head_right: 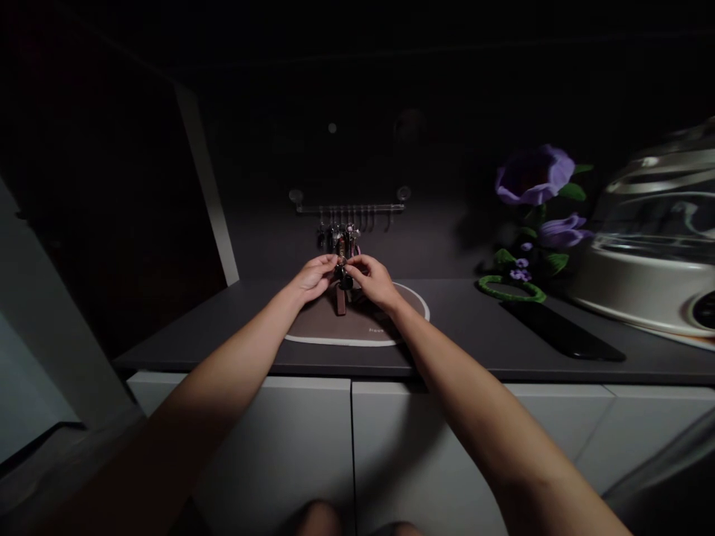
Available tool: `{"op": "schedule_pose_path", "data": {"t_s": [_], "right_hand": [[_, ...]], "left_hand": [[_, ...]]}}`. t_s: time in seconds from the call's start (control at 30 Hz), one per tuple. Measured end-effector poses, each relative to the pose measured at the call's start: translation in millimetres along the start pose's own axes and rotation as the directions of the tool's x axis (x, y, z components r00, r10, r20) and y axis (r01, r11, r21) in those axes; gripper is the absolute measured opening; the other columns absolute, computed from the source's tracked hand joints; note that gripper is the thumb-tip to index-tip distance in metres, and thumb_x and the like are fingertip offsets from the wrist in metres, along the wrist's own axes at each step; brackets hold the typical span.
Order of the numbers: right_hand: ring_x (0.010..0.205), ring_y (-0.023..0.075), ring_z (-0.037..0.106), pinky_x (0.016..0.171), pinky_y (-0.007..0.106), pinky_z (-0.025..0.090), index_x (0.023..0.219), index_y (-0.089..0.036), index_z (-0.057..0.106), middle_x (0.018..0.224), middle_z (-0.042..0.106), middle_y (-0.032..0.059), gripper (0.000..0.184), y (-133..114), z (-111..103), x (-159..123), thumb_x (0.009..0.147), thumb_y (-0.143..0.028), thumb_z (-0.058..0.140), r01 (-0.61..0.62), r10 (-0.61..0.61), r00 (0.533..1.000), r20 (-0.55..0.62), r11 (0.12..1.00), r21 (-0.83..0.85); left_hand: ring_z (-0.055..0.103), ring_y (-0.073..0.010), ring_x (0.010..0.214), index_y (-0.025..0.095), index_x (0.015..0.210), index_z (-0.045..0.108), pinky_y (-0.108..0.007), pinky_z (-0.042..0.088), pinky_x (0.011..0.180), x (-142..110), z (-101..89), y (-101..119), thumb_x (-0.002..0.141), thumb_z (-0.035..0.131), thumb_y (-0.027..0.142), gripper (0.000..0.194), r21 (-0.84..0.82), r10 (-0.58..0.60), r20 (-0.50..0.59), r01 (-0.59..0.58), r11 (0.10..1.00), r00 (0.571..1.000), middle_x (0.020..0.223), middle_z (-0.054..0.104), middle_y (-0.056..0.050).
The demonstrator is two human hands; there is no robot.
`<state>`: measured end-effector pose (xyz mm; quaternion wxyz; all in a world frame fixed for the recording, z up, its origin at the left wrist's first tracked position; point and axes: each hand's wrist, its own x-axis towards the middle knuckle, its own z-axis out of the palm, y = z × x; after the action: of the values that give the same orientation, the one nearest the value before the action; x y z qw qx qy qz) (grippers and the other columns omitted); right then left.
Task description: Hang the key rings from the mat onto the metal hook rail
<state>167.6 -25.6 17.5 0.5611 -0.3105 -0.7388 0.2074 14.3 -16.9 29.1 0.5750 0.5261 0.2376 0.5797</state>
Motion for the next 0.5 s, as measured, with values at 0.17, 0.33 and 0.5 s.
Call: {"op": "schedule_pose_path", "data": {"t_s": [0.17, 0.33, 0.5], "right_hand": [[0.073, 0.0125, 0.054, 0.07, 0.024, 0.045, 0.083, -0.018, 0.06, 0.08, 0.061, 0.0019, 0.026, 0.4, 0.1, -1.4, 0.072, -0.041, 0.058, -0.029, 0.028, 1.0, -0.006, 0.999, -0.034], [0.07, 0.0112, 0.051, 0.067, 0.022, 0.043, 0.081, -0.018, 0.058, 0.076, 0.058, 0.0002, 0.026, -2.9, 0.0, -2.3, 0.074, -0.042, 0.055, -0.029, 0.028, 0.999, -0.034, 0.999, -0.014], [0.069, 0.0105, 0.049, 0.066, 0.022, 0.041, 0.079, -0.018, 0.056, 0.074, 0.055, -0.001, 0.025, -14.3, 3.6, -2.4, 0.074, -0.042, 0.055, -0.055, 0.062, 0.994, -0.089, 0.995, 0.083]], "left_hand": [[0.054, -0.0068, 0.065, 0.012, 0.073, 0.058, -0.023, 0.043, 0.07, -3.0, 3.9, 0.1, 0.068, 0.069, 0.025, 0.018, 0.015, -0.019, 0.022, 0.018, 1.0, 1.0, 0.071, 0.06, 0.0], [0.053, -0.0063, 0.06, 0.012, 0.073, 0.059, -0.023, 0.042, 0.066, -6.5, 7.8, 1.6, 0.064, 0.072, 0.024, 0.02, -0.046, -0.032, 0.046, 0.035, 0.998, 0.998, 0.068, 0.06, 0.001], [0.055, -0.0083, 0.062, 0.012, 0.072, 0.061, -0.023, 0.042, 0.063, -10.1, 12.1, 3.3, 0.055, 0.078, 0.023, 0.027, -0.145, -0.024, 0.073, 0.034, 0.989, 0.997, 0.066, 0.062, 0.001]]}}
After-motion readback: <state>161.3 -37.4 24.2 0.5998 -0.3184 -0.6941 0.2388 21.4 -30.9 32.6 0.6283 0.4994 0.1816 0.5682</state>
